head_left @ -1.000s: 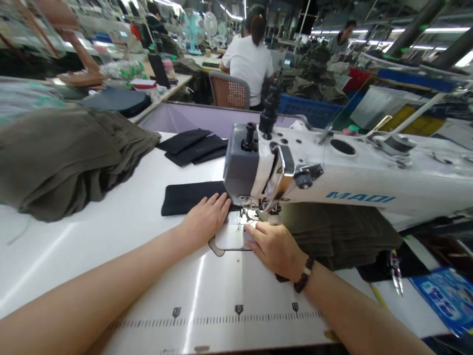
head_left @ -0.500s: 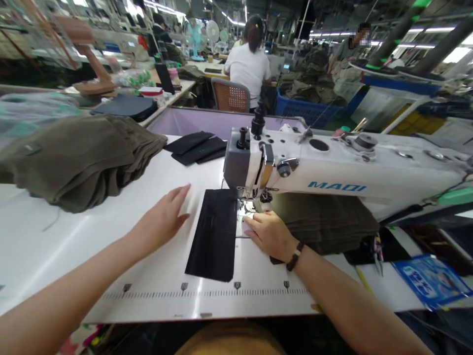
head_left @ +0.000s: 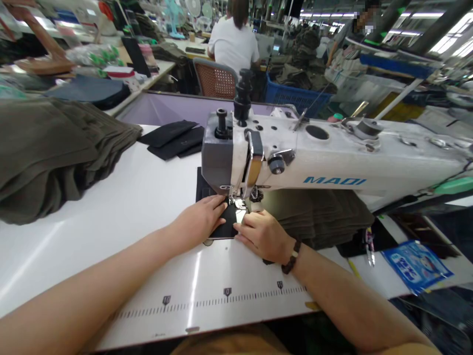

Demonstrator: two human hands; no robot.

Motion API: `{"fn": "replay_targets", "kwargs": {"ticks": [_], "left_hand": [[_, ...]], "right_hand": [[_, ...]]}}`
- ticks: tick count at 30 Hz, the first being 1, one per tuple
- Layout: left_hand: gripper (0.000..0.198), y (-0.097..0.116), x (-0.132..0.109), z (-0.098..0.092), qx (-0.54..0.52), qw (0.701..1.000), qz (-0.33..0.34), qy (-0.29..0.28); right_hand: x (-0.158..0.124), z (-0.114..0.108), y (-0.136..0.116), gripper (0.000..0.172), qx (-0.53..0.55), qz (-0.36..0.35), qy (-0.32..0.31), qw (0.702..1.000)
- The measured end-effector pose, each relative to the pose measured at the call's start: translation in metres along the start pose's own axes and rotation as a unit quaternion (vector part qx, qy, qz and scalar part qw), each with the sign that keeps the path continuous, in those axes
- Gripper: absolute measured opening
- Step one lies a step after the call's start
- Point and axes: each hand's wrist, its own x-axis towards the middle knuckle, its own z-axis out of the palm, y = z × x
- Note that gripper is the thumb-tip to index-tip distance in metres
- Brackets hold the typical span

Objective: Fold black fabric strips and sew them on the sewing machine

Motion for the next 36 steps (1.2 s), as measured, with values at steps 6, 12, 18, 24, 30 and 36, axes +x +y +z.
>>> {"fn": "replay_targets", "kwargs": {"ticks": [6, 12, 18, 24, 30, 36], "left_hand": [[0.031, -0.004, -0.002, 0.004, -0.023, 0.999, -0.008, 0.030], [0.029, -0.010, 0.000, 0.003, -0.053, 0.998, 0.012, 0.035], [0.026, -0.012, 0.002, 0.002, -0.059, 0.998, 0.004, 0.020], [0.026, -0.014, 0.002, 0.004, -0.048, 0.998, 0.006, 0.027], [0.024, -0.014, 0.001, 0.002, -0.059, 0.998, 0.009, 0.028], [0.018, -0.012, 0.003, 0.000, -0.060, 0.998, -0.001, 0.021]], "right_hand": [[0.002, 0.002, -0.001, 0.021, 0.002, 0.018, -0.003, 1.000], [0.002, 0.005, -0.002, 0.022, -0.006, 0.028, 0.000, 1.000], [0.003, 0.005, -0.003, 0.026, -0.008, 0.042, -0.015, 0.999], [0.004, 0.004, -0.003, 0.028, -0.010, 0.054, -0.029, 0.998], [0.006, 0.003, -0.004, 0.027, -0.003, 0.059, -0.024, 0.998], [0.006, 0.001, -0.006, 0.025, 0.000, 0.063, -0.028, 0.998]]}}
